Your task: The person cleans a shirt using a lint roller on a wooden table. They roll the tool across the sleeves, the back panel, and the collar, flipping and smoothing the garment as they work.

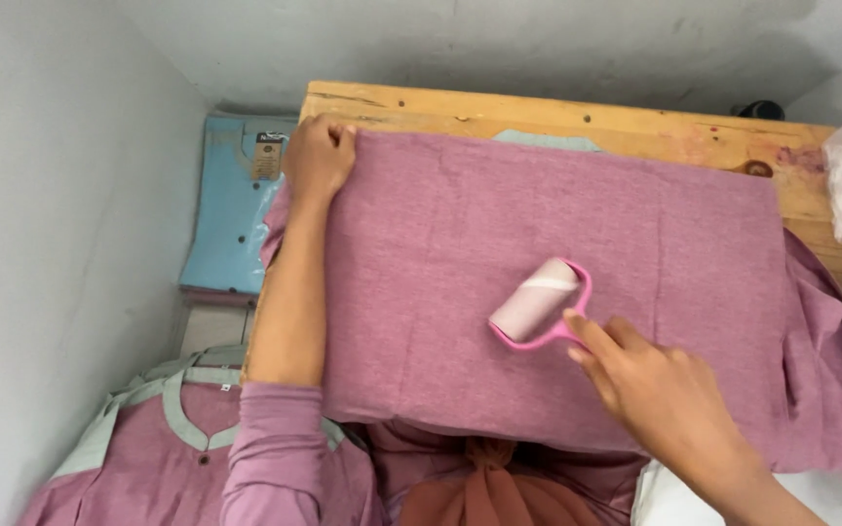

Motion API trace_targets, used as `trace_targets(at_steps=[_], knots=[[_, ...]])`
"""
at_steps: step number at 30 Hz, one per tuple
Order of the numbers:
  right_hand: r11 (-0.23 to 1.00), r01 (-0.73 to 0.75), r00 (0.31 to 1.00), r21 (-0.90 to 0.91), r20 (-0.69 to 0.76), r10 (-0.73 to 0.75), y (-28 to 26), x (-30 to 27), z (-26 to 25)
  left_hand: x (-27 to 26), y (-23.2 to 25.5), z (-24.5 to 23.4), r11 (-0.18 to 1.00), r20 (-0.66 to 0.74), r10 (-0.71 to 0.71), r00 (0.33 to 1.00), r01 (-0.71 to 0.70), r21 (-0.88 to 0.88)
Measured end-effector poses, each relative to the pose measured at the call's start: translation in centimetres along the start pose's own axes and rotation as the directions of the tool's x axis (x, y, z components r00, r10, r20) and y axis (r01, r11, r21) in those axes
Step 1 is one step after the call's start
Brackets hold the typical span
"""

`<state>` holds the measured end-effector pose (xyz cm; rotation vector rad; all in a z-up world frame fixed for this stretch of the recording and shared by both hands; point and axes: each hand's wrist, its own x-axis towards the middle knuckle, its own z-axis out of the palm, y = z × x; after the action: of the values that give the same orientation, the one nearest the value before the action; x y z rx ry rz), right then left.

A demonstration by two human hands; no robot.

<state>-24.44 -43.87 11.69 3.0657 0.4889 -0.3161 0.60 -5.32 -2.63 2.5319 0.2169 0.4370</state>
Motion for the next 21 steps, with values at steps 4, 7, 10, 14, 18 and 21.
trace_targets(at_steps=[4,7,10,14,18,21], knots=[[0.988,0.017,1.0,0.154,0.018,-0.02,-2.1,6.1,0.6,0.1,0.1,1.3,0.997,-0.069,-0.029,0.997,0.034,0.073],[0.927,0.309,0.87,0.214,-0.457,-0.184,-4.8,14.5,1.8,-0.4,-0.7,1.3,0.993,-0.156,0.12,0.98,-0.116,0.038],[0.912,0.243,0.912,0.33,-0.397,-0.099,-7.2,22.1,0.1,-0.2,-1.2,1.0,0.981,-0.17,0.175,0.97,-0.186,-0.052],[0.888,0.291,0.87,0.356,-0.485,-0.091,-3.3,27.0,2.3,0.2,-1.8,1.3,0.988,-0.141,0.154,0.978,-0.156,-0.004],[0.778,0.4,0.89,0.484,-0.409,-0.203,5.8,22.7,1.6,0.0,-1.8,1.1,0.987,-0.101,0.163,0.982,-0.162,0.011],[0.765,0.367,0.909,0.53,-0.378,-0.174,13.2,17.5,0.7,-0.2,-1.7,1.1,0.985,-0.109,0.171,0.979,-0.168,0.035]])
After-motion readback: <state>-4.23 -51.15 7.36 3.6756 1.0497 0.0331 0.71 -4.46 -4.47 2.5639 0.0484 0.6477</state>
